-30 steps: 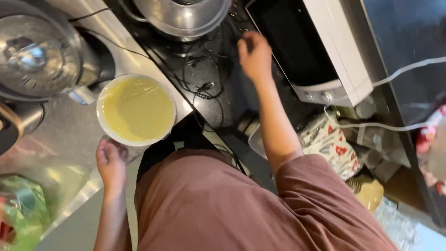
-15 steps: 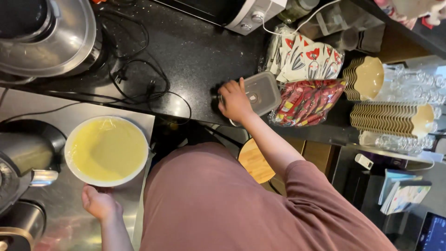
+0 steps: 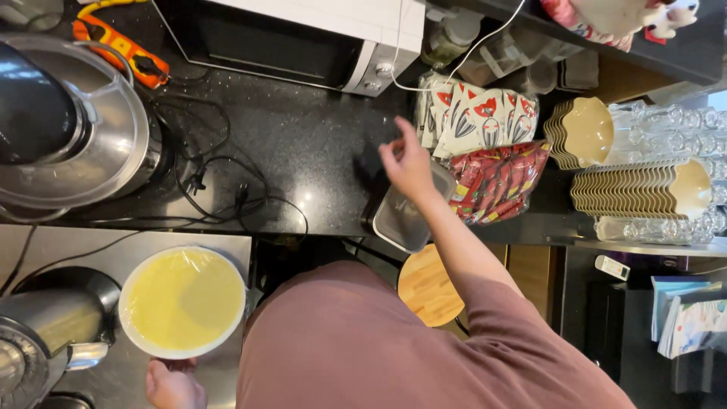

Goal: The person stirs a yellow mixture in a bowl with a spoon on a kitchen counter, carries the bowl to the sink area, and stretches plastic wrap over the top of the bowl. They then place the wrapped bowl into a microwave, wipe the counter with a cloth, and rinse the cloth at the sink.

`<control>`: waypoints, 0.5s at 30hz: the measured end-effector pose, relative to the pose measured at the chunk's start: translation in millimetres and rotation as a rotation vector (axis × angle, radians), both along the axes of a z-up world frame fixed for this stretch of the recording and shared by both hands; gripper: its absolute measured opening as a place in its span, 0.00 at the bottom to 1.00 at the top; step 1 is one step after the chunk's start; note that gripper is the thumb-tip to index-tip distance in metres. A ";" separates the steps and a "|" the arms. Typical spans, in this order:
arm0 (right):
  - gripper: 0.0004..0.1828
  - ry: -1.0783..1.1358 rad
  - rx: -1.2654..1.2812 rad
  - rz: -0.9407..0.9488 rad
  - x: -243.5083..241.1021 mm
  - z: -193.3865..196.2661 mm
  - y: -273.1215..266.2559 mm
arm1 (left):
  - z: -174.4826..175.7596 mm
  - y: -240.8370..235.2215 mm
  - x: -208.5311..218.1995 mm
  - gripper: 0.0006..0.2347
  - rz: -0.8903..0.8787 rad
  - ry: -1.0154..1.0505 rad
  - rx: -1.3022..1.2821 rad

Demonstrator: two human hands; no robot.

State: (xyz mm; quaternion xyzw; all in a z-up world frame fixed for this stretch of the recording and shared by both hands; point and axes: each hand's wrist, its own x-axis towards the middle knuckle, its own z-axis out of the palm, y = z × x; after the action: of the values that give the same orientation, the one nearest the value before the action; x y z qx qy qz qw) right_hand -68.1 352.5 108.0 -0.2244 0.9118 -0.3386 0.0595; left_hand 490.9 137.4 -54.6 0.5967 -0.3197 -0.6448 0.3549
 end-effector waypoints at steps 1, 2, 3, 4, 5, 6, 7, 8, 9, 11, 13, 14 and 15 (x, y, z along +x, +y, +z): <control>0.35 0.010 -0.008 -0.003 -23.8 7.0 -7.4 | -4.3 -3.6 2.2 0.12 -0.003 0.010 -0.008; 0.37 0.073 0.040 -0.069 -47.6 14.8 -12.5 | -9.5 -4.4 4.2 0.14 -0.053 -0.008 0.026; 0.39 0.135 0.087 -0.136 -71.2 22.8 -17.5 | -15.1 -5.3 6.2 0.16 -0.104 -0.026 0.059; 0.39 0.143 0.082 -0.135 -96.5 11.3 -9.0 | -21.1 -5.2 7.8 0.16 -0.103 -0.018 0.054; 0.23 0.152 0.231 -0.071 -121.9 -0.1 -1.1 | -27.4 -5.6 9.5 0.18 -0.130 -0.084 0.015; 0.13 0.156 0.379 -0.002 -145.7 -13.3 4.2 | -32.5 -5.8 14.6 0.20 -0.153 -0.155 -0.025; 0.13 0.161 0.373 0.001 -150.3 11.3 6.6 | -44.5 -9.3 22.9 0.20 -0.147 -0.151 -0.030; 0.11 0.228 0.403 0.020 -156.5 35.6 5.7 | -56.7 -14.9 29.9 0.21 -0.186 -0.218 0.005; 0.11 0.296 0.433 0.039 -162.6 59.7 5.2 | -69.1 -20.8 36.7 0.22 -0.224 -0.284 0.040; 0.13 0.158 0.396 0.042 -185.1 121.6 7.1 | -89.6 -21.2 49.5 0.22 -0.220 -0.105 0.136; 0.17 0.013 0.362 0.045 -214.4 168.2 8.3 | -99.8 -15.6 59.9 0.21 -0.218 0.072 0.231; 0.15 -0.120 0.252 0.045 -235.0 186.6 8.2 | -102.5 -12.0 58.0 0.23 -0.164 0.104 0.141; 0.13 -0.252 0.140 0.045 -255.6 205.2 8.4 | -105.2 -8.2 56.0 0.25 -0.110 0.139 0.051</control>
State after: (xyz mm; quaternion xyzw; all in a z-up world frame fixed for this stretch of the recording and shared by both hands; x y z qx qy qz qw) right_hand -323.7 360.9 313.1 -0.1959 0.9132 -0.2982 0.1969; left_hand 546.9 129.2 -159.8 0.5411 -0.3101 -0.7110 0.3250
